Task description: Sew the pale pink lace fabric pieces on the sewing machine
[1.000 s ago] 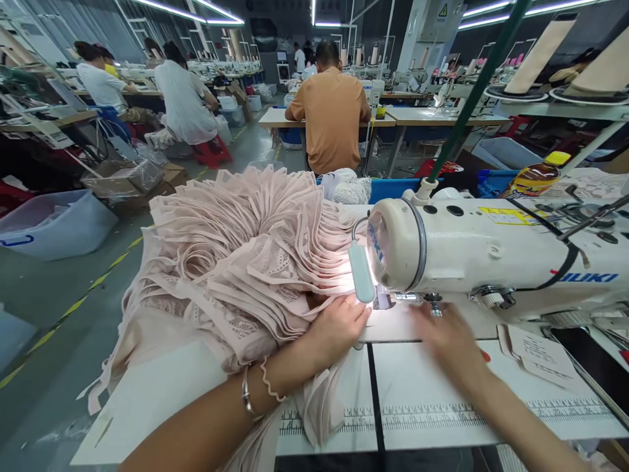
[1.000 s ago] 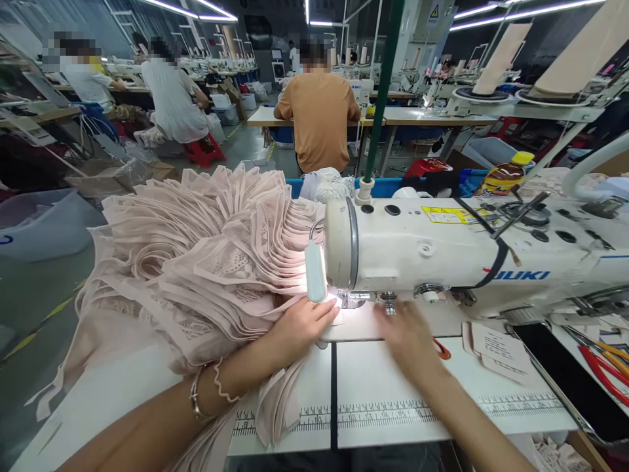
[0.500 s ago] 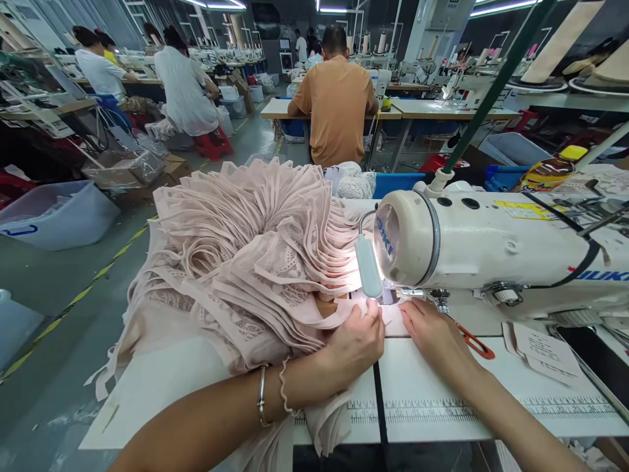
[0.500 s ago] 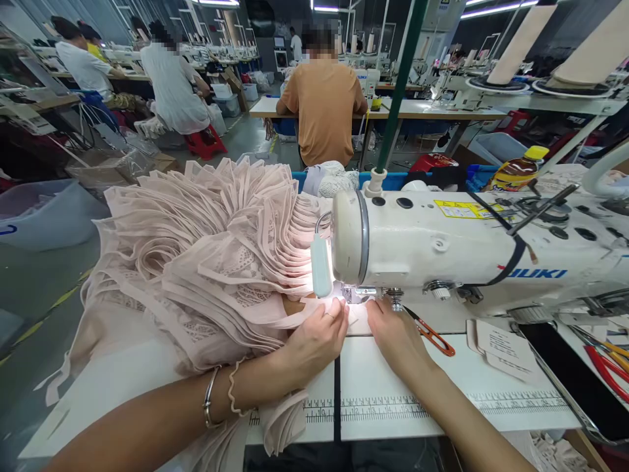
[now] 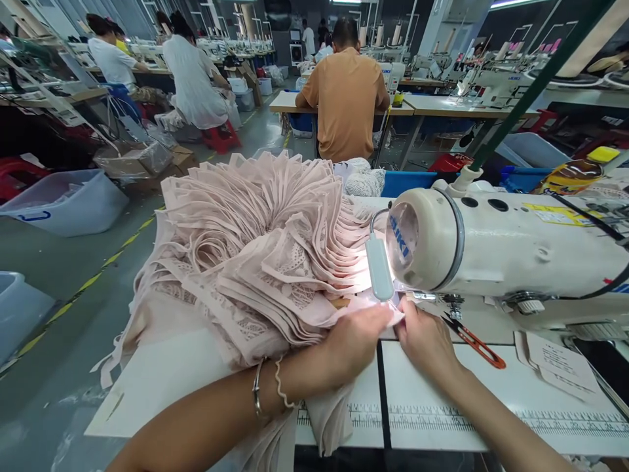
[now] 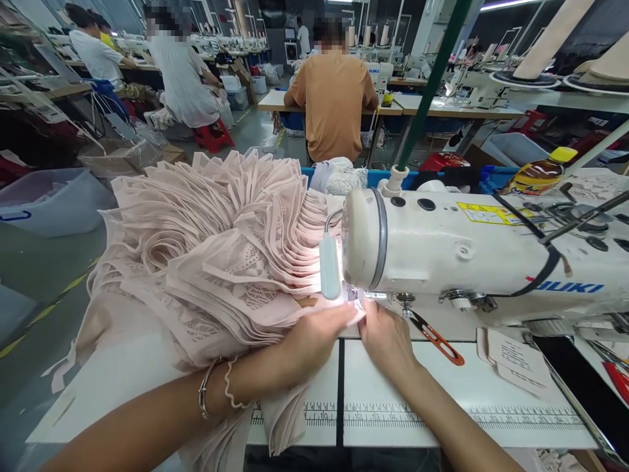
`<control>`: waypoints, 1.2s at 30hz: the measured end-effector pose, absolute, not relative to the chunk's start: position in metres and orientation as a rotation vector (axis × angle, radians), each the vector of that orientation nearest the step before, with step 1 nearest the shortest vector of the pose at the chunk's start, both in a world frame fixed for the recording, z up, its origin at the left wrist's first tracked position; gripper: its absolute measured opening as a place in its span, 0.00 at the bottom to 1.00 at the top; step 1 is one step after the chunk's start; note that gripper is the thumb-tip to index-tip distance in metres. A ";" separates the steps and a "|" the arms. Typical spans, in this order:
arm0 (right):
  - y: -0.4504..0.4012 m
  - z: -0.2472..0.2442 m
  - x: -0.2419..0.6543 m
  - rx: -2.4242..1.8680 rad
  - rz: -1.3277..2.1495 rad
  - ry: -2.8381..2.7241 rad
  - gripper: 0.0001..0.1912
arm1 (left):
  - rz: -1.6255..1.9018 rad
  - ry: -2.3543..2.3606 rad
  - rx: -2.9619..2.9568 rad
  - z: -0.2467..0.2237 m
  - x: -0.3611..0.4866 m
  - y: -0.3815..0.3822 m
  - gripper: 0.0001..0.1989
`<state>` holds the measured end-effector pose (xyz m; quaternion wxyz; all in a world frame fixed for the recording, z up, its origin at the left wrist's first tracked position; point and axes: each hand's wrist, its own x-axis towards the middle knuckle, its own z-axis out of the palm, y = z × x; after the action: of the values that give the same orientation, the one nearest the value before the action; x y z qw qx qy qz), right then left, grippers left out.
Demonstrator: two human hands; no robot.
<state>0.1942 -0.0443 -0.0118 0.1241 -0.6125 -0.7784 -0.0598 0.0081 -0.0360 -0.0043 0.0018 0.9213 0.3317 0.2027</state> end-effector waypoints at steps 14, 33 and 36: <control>-0.046 -0.007 0.198 -1.627 -0.068 -2.222 0.12 | 0.455 0.977 3.346 -0.005 0.009 -0.046 0.22; -0.045 -0.015 0.222 -1.136 -0.228 -2.414 0.16 | 0.614 0.993 3.078 -0.007 0.018 -0.039 0.15; -0.044 -0.011 0.211 -1.181 -0.483 -2.416 0.16 | 0.572 1.108 2.915 -0.005 0.014 -0.034 0.11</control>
<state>0.2110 -0.0439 -0.0110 0.2032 -0.4233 -0.8658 -0.1729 0.0145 -0.0344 -0.0048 -0.0143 0.9193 0.3496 0.1803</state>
